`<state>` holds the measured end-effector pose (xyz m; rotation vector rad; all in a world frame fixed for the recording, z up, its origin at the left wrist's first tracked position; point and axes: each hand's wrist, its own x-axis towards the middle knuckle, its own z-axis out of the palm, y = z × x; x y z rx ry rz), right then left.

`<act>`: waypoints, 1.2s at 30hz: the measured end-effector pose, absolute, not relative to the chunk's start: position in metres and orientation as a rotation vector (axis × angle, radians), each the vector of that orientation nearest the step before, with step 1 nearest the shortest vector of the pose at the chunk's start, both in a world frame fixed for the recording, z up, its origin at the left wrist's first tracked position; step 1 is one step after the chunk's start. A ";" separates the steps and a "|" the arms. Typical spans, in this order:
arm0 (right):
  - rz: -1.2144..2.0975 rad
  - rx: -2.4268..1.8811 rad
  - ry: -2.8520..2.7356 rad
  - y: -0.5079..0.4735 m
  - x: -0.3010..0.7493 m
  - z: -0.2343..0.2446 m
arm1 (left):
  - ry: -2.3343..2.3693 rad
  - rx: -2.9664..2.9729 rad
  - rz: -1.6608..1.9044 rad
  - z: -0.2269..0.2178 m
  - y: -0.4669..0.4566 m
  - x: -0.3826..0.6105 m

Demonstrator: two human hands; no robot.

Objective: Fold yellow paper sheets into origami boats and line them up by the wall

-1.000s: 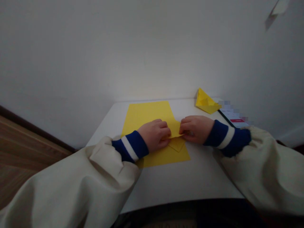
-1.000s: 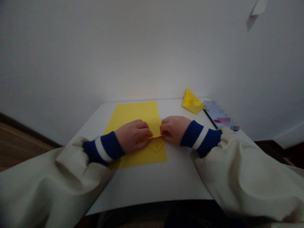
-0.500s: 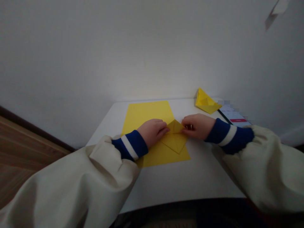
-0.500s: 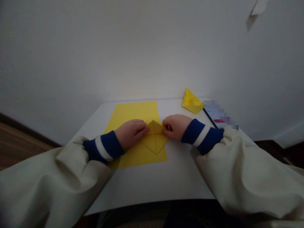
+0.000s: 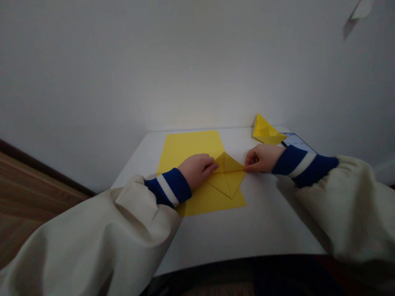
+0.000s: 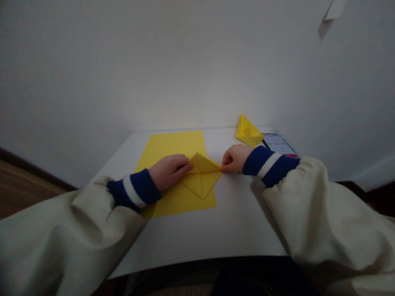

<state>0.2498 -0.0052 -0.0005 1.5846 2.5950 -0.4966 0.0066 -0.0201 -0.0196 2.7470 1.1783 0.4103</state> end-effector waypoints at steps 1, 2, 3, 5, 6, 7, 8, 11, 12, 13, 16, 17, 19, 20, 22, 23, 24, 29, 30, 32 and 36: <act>-0.501 1.577 2.597 -0.005 0.250 -0.001 | 1.180 2.746 0.409 -0.020 -0.020 0.007; -0.502 1.573 2.600 -0.005 0.250 -0.001 | 1.183 2.744 0.408 -0.020 -0.020 0.006; -0.503 1.571 2.601 -0.005 0.251 0.000 | 1.185 2.742 0.406 -0.020 -0.020 0.006; -0.495 1.582 2.584 -0.005 0.251 0.000 | 1.184 2.742 0.410 -0.021 -0.020 0.005; -0.491 1.588 2.570 -0.005 0.251 0.000 | 1.179 2.743 0.416 -0.021 -0.020 0.005; -0.484 1.590 2.560 -0.005 0.251 0.000 | 1.171 2.745 0.422 -0.021 -0.020 0.004; -0.477 1.580 2.558 -0.005 0.252 -0.001 | 1.165 2.747 0.430 -0.022 -0.020 0.003; -0.464 1.524 2.627 -0.004 0.253 -0.002 | 1.179 2.738 0.457 -0.022 -0.020 0.001; -0.461 1.506 2.669 -0.005 0.253 -0.002 | 1.198 2.725 0.461 -0.022 -0.020 0.001; -0.458 1.493 2.706 -0.005 0.253 -0.002 | 1.218 2.709 0.463 -0.021 -0.020 0.001; -0.453 1.485 2.747 -0.007 0.251 0.002 | 1.262 2.663 0.455 -0.020 -0.020 0.001; -0.458 1.488 2.742 -0.008 0.249 0.003 | 1.268 2.654 0.450 -0.020 -0.020 0.001; -0.468 1.492 2.749 -0.010 0.247 0.006 | 1.279 2.647 0.446 -0.020 -0.019 0.001; -0.458 1.489 2.763 -0.011 0.247 0.007 | 1.286 2.647 0.447 -0.020 -0.019 0.002; -0.389 1.504 2.776 -0.011 0.245 0.008 | 1.304 2.654 0.453 -0.019 -0.019 0.002; -0.345 1.519 2.765 -0.011 0.245 0.008 | 1.315 2.655 0.458 -0.019 -0.019 0.002; -0.307 1.532 2.747 -0.011 0.245 0.008 | 1.323 2.654 0.465 -0.019 -0.019 0.002; -0.252 1.550 2.778 -0.011 0.245 0.008 | 1.335 2.622 0.563 -0.019 -0.019 0.002; -0.250 1.553 2.789 -0.012 0.244 0.008 | 1.329 2.618 0.589 -0.019 -0.019 0.002; -0.244 1.576 2.789 -0.013 0.243 0.010 | 1.301 2.617 0.650 -0.019 -0.020 0.002; -0.291 1.622 2.782 -0.014 0.240 0.011 | 1.196 2.620 0.792 -0.017 -0.022 0.001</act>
